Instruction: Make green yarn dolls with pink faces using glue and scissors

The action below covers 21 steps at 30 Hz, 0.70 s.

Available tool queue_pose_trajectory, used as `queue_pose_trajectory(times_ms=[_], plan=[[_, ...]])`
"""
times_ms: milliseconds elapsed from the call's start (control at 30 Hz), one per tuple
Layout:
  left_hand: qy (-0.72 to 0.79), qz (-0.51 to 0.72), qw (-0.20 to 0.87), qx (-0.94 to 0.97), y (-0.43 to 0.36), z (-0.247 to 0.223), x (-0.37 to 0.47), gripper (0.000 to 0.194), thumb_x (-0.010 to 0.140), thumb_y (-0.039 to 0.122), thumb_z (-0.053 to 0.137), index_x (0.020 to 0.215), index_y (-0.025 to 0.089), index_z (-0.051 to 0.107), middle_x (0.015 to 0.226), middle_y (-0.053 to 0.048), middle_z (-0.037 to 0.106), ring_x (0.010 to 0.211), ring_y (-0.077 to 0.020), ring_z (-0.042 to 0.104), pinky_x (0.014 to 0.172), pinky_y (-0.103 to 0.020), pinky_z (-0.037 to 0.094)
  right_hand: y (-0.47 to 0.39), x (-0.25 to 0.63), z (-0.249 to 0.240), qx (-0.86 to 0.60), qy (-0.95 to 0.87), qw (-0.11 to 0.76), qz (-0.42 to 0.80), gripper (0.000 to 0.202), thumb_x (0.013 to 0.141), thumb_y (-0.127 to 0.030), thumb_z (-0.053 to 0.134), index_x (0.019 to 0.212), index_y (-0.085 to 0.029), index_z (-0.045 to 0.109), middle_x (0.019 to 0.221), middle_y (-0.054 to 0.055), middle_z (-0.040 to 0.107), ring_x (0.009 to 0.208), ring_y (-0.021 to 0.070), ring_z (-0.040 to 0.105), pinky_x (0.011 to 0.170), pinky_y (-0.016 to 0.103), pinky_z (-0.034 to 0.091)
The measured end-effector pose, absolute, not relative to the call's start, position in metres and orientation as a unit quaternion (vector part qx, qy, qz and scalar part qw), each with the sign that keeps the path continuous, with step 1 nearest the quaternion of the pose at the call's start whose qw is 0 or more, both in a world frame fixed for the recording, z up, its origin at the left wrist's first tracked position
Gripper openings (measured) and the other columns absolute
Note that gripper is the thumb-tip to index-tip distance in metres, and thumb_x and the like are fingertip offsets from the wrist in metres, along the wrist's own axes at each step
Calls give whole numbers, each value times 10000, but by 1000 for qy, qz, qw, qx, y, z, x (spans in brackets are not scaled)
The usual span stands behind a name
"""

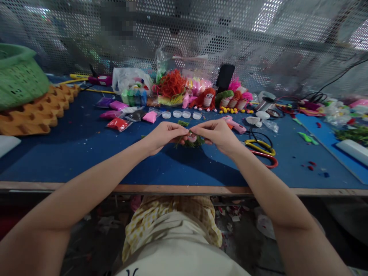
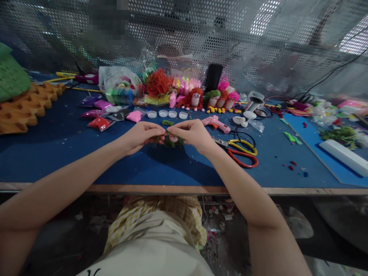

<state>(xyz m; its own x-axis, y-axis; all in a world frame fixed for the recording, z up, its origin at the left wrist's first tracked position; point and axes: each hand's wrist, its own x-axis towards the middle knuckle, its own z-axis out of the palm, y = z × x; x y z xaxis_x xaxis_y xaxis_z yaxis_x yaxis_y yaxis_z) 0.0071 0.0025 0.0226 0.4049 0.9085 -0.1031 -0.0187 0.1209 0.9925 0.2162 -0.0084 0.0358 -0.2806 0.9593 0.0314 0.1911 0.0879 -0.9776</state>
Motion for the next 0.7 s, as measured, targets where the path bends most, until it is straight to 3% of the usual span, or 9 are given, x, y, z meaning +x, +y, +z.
queue_pose_trajectory(times_ms=[200,700], plan=[[398,318,618,599,0,26,4,147,682,306,865,732,175,818,741,-40,769,672,-113,658,696,-245,563,-4,222,33,-429,-622,311,576,396,638,-505,919,799,-153,832,749,58,755,490,42,409,408,219,242],[375,306,634,603,-4,31,4,220,700,369,869,757,173,789,758,-36,762,688,-117,666,711,-252,561,1,228,35,-414,-574,253,659,373,598,-454,947,713,-137,787,601,6,666,440,34,405,367,202,203]])
